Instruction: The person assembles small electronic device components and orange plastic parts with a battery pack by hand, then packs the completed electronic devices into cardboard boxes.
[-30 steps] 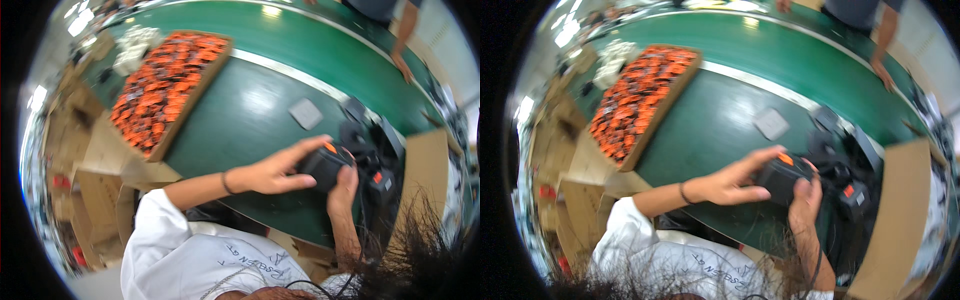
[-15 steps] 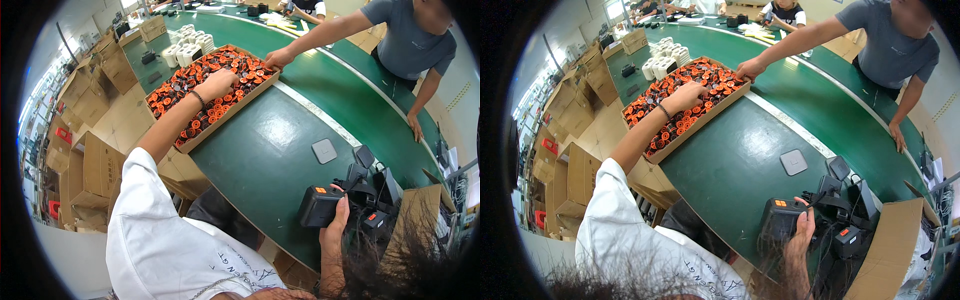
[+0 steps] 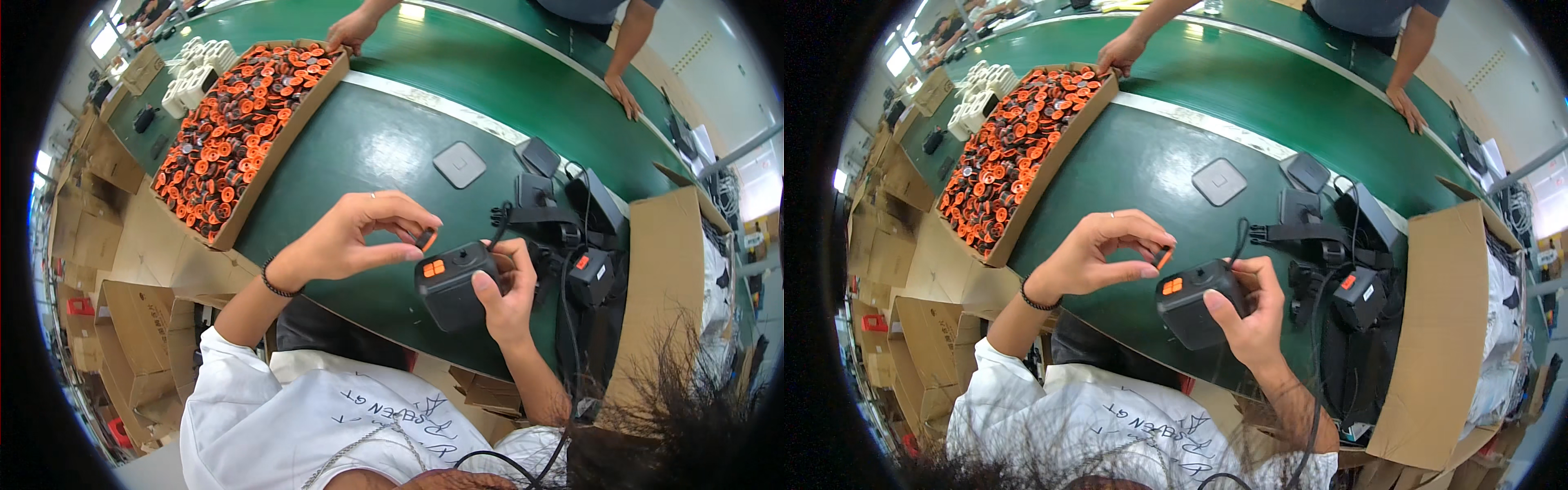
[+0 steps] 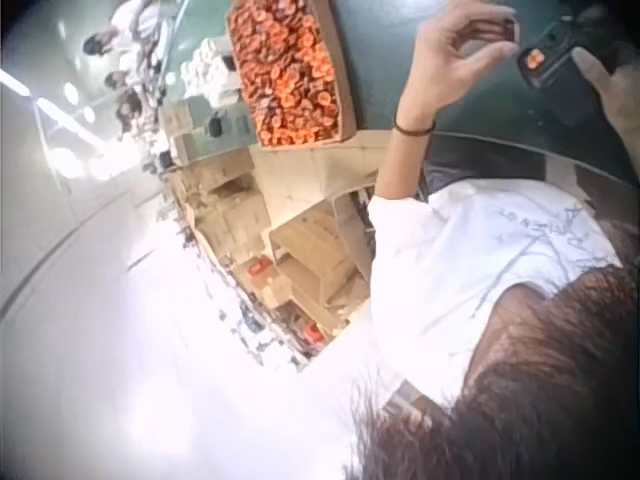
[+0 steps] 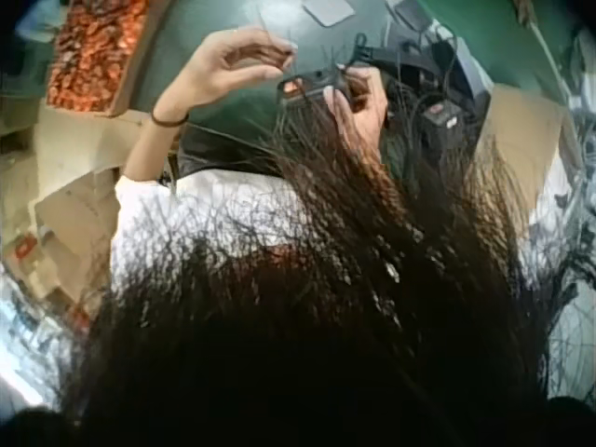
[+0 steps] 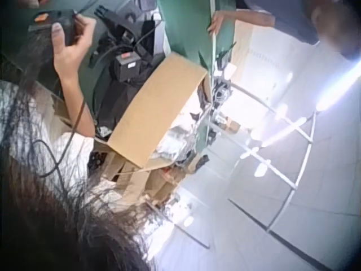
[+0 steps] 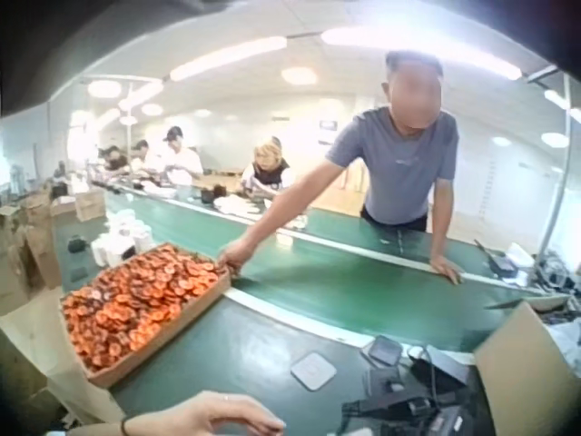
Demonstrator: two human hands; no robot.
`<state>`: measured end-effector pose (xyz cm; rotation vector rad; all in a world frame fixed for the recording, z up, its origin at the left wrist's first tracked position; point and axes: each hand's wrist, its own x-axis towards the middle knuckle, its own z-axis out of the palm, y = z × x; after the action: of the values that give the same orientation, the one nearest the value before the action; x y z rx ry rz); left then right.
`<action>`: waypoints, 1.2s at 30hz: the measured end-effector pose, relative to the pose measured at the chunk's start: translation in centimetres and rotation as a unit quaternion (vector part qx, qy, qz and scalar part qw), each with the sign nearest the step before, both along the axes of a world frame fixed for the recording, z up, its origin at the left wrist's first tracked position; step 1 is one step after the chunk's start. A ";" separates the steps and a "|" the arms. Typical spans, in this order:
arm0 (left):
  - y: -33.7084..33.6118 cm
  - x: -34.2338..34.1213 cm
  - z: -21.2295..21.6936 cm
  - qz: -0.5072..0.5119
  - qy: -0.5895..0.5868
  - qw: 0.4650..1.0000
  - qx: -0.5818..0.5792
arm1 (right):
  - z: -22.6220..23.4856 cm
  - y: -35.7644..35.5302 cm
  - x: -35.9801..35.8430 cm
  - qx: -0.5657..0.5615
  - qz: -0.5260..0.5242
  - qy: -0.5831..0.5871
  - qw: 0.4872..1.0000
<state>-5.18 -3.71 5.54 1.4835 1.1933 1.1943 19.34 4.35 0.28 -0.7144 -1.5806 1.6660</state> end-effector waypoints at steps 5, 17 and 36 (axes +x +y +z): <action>1.7 1.8 -1.6 -0.025 0.017 0.999 0.046 | 0.0 0.1 0.3 -0.025 -0.013 0.009 1.000; 2.1 3.0 -1.9 0.006 0.031 0.999 0.039 | 0.7 -0.3 0.5 0.016 -0.025 -0.018 0.999; 6.4 2.0 -1.1 0.026 0.113 0.986 0.118 | -0.9 0.9 0.7 0.162 -0.123 -0.089 0.975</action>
<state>-3.16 2.67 4.46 1.8137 1.2792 1.2621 20.04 5.24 -0.66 -0.8642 -1.7537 1.1572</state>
